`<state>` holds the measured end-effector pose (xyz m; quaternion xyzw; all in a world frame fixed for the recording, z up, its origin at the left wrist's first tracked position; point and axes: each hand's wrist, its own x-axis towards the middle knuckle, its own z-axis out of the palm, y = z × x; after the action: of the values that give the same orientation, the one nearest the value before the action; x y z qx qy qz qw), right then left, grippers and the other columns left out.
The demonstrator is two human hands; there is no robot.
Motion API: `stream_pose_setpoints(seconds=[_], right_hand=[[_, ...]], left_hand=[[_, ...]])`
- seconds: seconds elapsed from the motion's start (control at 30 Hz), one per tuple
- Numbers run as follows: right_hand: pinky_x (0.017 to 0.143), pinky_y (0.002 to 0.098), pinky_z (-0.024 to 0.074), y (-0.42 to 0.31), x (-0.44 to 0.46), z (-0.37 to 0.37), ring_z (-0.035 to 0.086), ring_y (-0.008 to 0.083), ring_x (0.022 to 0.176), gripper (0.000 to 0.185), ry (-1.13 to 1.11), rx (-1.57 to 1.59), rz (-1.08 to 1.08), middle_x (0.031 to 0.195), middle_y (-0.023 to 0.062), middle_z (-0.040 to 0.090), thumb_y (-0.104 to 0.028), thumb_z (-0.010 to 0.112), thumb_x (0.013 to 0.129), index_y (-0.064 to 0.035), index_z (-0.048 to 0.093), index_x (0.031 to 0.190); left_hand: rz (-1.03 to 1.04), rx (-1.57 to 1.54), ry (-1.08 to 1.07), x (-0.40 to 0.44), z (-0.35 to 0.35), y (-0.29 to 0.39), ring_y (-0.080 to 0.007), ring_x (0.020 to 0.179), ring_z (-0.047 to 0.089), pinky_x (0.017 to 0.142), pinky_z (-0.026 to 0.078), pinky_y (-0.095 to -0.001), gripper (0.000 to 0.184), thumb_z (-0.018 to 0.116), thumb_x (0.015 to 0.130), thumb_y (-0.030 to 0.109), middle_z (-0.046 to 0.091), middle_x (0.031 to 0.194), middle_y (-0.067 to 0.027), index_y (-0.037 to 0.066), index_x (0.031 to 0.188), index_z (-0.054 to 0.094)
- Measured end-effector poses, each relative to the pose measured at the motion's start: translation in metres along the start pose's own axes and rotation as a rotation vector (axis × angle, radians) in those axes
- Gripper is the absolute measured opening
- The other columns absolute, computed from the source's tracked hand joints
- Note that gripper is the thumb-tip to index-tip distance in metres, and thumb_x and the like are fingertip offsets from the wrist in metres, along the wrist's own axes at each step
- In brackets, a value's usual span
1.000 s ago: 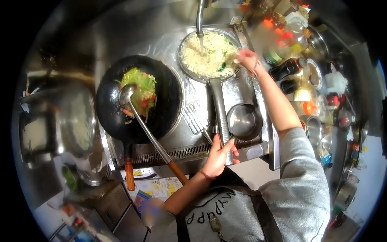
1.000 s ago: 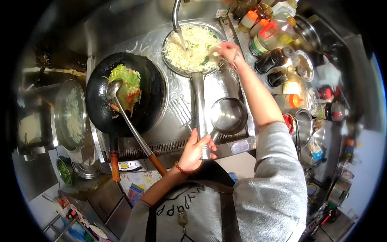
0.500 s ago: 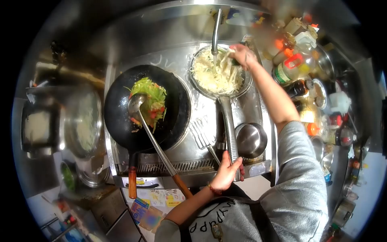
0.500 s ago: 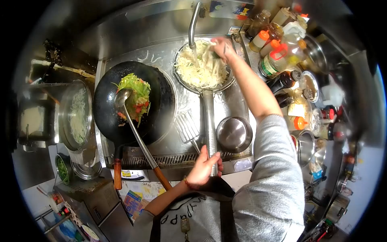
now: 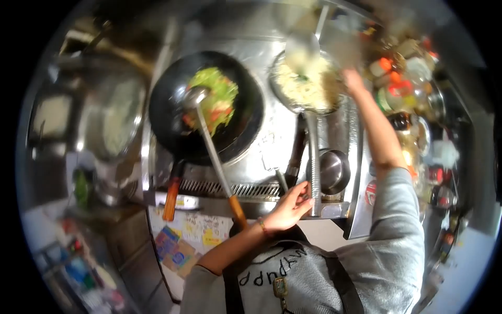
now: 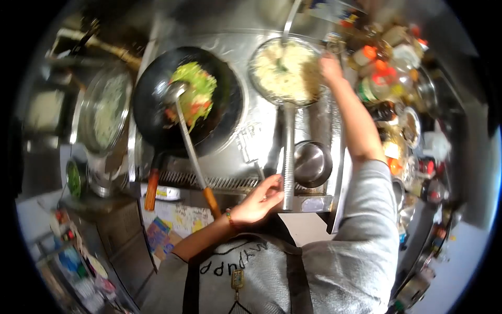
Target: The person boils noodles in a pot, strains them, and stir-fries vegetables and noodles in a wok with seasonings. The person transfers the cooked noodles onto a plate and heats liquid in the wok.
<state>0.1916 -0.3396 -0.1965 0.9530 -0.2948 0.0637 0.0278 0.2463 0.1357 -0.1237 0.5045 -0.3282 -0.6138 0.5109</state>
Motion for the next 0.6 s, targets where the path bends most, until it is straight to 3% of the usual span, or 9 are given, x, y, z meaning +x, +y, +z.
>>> stream_pose_setpoints(seconds=[0.03,0.13,0.2,0.33,0.4,0.47,0.5,0.57,0.6], right_hand=[[0.074,0.0461,0.0485,-0.018,-0.004,-0.025,0.061,0.0396,0.080,0.017,-0.122,-0.002,0.178,0.087,0.0240,0.063,-0.016,0.063,0.069,-0.0030,0.063,0.080],[0.076,0.0453,0.0481,-0.052,-0.041,-0.089,0.061,0.0400,0.086,0.025,-0.162,-0.020,0.348,0.093,0.0225,0.063,-0.006,0.061,0.069,-0.0032,0.064,0.093],[0.080,0.0427,0.0479,-0.083,-0.080,-0.124,0.059,0.0409,0.092,0.036,0.221,0.029,-0.056,0.105,0.0220,0.060,0.003,0.057,0.071,-0.0029,0.061,0.106],[0.076,0.0345,0.0530,-0.302,-0.169,-0.246,0.066,0.0268,0.085,0.034,0.022,0.770,0.024,0.100,0.0182,0.063,0.003,0.059,0.076,0.0017,0.058,0.109],[0.085,0.0358,0.0495,-0.407,-0.214,-0.233,0.061,0.0334,0.097,0.050,-0.182,0.773,0.126,0.108,0.0209,0.059,-0.004,0.065,0.075,-0.0027,0.050,0.123],[0.094,0.0392,0.0429,-0.475,-0.244,-0.154,0.051,0.0389,0.111,0.080,-0.055,0.726,-0.005,0.121,0.0269,0.049,-0.017,0.076,0.070,-0.0026,0.034,0.136],[0.086,0.0341,0.0464,-0.484,-0.249,-0.112,0.055,0.0307,0.102,0.070,-0.304,0.556,0.136,0.111,0.0227,0.054,-0.022,0.074,0.075,-0.0017,0.039,0.132],[0.057,0.0287,0.0455,-0.470,-0.254,-0.043,0.052,0.0136,0.063,0.044,-0.239,1.706,0.860,0.076,0.0062,0.056,-0.020,0.060,0.088,-0.0022,0.046,0.126],[0.050,0.0284,0.0426,-0.478,-0.245,-0.090,0.047,0.0115,0.055,0.039,-0.175,1.529,0.785,0.069,0.0032,0.053,-0.020,0.057,0.089,-0.0017,0.050,0.123]], left_hand=[[-0.124,0.024,0.003,-0.020,-0.013,0.018,-0.0148,0.106,0.052,0.089,0.045,-0.0281,0.053,0.059,0.090,0.015,0.054,0.114,-0.0123,0.001,0.136,0.035],[0.094,0.093,0.081,-0.085,-0.061,0.054,-0.0162,0.103,0.056,0.090,0.045,-0.0281,0.040,0.057,0.088,0.005,0.057,0.115,-0.0095,0.000,0.127,0.046],[0.185,0.130,0.314,-0.135,-0.101,0.059,-0.0139,0.093,0.057,0.082,0.047,-0.0251,0.036,0.058,0.088,0.007,0.058,0.108,-0.0094,0.000,0.123,0.050],[0.289,0.436,1.006,-0.207,-0.200,0.047,-0.0170,0.098,0.057,0.083,0.047,-0.0279,0.033,0.055,0.091,0.011,0.057,0.110,-0.0111,-0.003,0.120,0.051],[0.162,0.703,1.042,-0.217,-0.261,-0.012,-0.0200,0.099,0.057,0.084,0.046,-0.0295,0.035,0.051,0.094,0.022,0.057,0.110,-0.0119,-0.004,0.117,0.051],[-0.085,-0.115,0.598,-0.210,-0.260,-0.005,-0.0158,0.078,0.062,0.066,0.050,-0.0250,0.035,0.049,0.095,0.029,0.061,0.096,-0.0084,0.000,0.114,0.050],[-0.067,-0.121,0.535,-0.204,-0.261,-0.013,-0.0116,0.066,0.060,0.054,0.047,-0.0226,0.031,0.049,0.095,0.028,0.061,0.087,-0.0056,0.002,0.112,0.050],[-0.084,-0.205,0.444,-0.204,-0.258,-0.023,-0.0120,0.062,0.057,0.051,0.047,-0.0239,0.028,0.050,0.095,0.024,0.059,0.081,-0.0059,0.003,0.112,0.051],[-0.077,-0.302,0.403,-0.205,-0.254,-0.020,-0.0126,0.061,0.056,0.051,0.047,-0.0251,0.027,0.051,0.094,0.022,0.058,0.080,-0.0061,0.002,0.113,0.051]])
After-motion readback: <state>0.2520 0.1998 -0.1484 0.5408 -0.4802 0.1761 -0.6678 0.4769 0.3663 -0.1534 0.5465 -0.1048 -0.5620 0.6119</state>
